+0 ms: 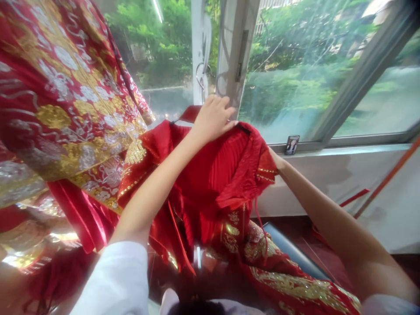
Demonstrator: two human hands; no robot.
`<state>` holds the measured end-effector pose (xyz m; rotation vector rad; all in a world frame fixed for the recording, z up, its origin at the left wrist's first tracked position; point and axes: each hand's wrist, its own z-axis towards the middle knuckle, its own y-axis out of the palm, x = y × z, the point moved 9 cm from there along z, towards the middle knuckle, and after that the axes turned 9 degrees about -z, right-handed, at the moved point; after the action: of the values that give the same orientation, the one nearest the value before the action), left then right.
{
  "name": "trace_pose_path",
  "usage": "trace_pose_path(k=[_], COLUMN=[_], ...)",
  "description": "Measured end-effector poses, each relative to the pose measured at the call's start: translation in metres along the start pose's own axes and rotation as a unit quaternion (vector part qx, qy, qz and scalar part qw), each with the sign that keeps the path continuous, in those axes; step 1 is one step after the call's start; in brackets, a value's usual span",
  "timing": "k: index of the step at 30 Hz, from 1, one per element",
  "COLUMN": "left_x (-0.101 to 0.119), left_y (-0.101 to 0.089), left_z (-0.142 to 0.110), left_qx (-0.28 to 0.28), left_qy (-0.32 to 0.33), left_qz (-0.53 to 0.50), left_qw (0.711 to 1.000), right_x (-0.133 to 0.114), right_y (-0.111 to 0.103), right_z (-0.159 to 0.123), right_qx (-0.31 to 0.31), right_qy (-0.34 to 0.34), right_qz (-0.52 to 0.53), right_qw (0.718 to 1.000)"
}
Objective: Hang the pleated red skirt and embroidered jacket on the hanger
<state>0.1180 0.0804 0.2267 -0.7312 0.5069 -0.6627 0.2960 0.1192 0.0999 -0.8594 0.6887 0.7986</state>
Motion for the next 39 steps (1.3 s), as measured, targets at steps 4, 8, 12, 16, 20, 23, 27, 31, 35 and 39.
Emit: trace_pose_path(k=[4,8,12,16,20,23,27,31,35,39], left_x=[-0.025,-0.106,-0.149,-0.158,-0.166,-0.176,-0.18,-0.178,-0.162,-0.145], left_y=[-0.058,-0.091,-0.061,-0.051,-0.041,-0.025,-0.02,-0.033,-0.047,-0.049], left_z=[-0.051,-0.118,-0.153,-0.155,-0.148,-0.146,-0.146,-0.147,-0.137,-0.125], left_qx=[0.044,0.035,-0.046,-0.004,-0.04,-0.085,-0.09,-0.085,-0.094,-0.064], left_qy=[-0.023,-0.17,-0.183,-0.185,-0.186,-0.223,-0.236,-0.222,-0.196,-0.179], left_qz=[-0.033,-0.079,-0.18,-0.191,-0.327,-0.429,-0.425,-0.366,-0.325,-0.33], left_qw=[0.998,0.982,0.965,0.964,0.926,0.872,0.869,0.9,0.92,0.925], right_x=[0.013,-0.037,-0.091,-0.093,-0.108,-0.125,-0.133,-0.135,-0.121,-0.113], right_y=[0.002,-0.022,-0.003,0.007,0.006,0.012,0.023,0.02,0.018,0.019], right_z=[-0.011,-0.002,-0.009,-0.006,0.002,0.013,0.017,-0.031,-0.077,-0.063], right_qx=[-0.053,-0.072,-0.159,-0.119,-0.016,0.064,0.102,0.156,0.19,0.134], right_qy=[0.039,-0.054,-0.179,-0.177,-0.198,-0.171,-0.131,-0.205,-0.186,-0.133], right_qz=[0.058,0.109,-0.023,-0.074,-0.124,-0.203,-0.299,-0.344,-0.407,-0.386], right_qw=[0.996,0.99,0.971,0.974,0.972,0.962,0.94,0.903,0.874,0.903])
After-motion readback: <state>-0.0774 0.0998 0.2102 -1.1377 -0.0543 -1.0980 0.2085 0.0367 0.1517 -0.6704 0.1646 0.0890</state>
